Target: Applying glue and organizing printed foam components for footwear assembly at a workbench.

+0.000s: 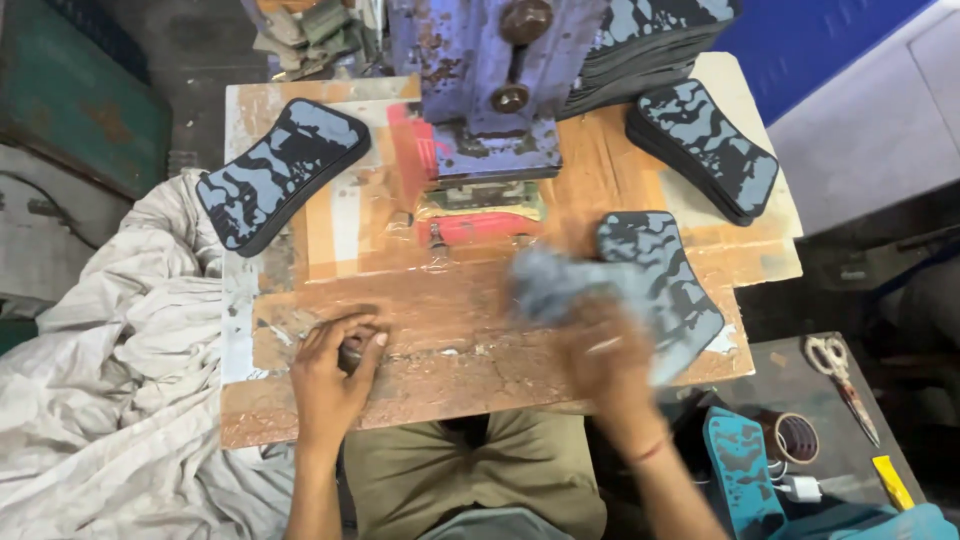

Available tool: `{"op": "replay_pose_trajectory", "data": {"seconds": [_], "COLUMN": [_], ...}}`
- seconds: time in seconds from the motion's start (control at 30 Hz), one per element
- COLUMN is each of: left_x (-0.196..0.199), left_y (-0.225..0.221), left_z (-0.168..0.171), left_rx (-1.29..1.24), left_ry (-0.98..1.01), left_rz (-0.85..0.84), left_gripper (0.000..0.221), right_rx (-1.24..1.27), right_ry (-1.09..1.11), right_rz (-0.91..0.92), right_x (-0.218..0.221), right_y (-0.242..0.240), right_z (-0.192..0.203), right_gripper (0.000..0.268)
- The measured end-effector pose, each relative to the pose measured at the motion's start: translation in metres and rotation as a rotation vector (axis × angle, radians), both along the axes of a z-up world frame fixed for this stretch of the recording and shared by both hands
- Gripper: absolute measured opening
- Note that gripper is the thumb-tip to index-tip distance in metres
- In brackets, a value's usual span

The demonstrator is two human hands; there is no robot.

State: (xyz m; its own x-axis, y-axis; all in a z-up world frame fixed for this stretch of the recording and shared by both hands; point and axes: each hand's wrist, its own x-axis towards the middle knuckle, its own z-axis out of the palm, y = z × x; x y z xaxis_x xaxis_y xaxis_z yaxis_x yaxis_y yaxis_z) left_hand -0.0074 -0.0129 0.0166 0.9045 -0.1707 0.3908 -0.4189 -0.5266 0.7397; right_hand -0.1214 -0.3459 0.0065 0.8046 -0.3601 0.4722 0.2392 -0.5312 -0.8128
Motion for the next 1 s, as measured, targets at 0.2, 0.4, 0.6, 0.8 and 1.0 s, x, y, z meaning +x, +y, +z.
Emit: {"op": "replay_pose_trajectory", "data": {"seconds": [0.2,0.4,0.6,0.8,1.0], "left_x": [0.001,0.036,0.113,0.128,0.122], "left_y": [0.003,-0.005,-0.039,-0.047,-0.044], "left_z": [-0.001,0.018,0.000,-0.010,0.000], "left_rx": [-0.040,0.022,0.165,0.279,0.261], "left_ry": [0.082,0.281,-0.049,-0.018,-0.041], "left_rz": [0.029,-0.015,-0.223,-0.270,-0.265], "left_gripper": [0.044,0.068,0.068,0.046,0.047], "right_rx": [-0.800,-0.928,-0.977,-0.941,-0.941], "right_ry": [0.306,0.282,0.254,0.212,0.262], "right_rz": [0.232,0.317,0.143,0.149,0.181], "right_x": [-0.015,0.040,0.126,0.126,0.125], "right_y": [0.091,0.092,0.079,0.082,0.083], "right_z": [0.028,0.029,0.020,0.022,0.028], "right_gripper": [0.062,0.073,0.079,0.073,0.070]}}
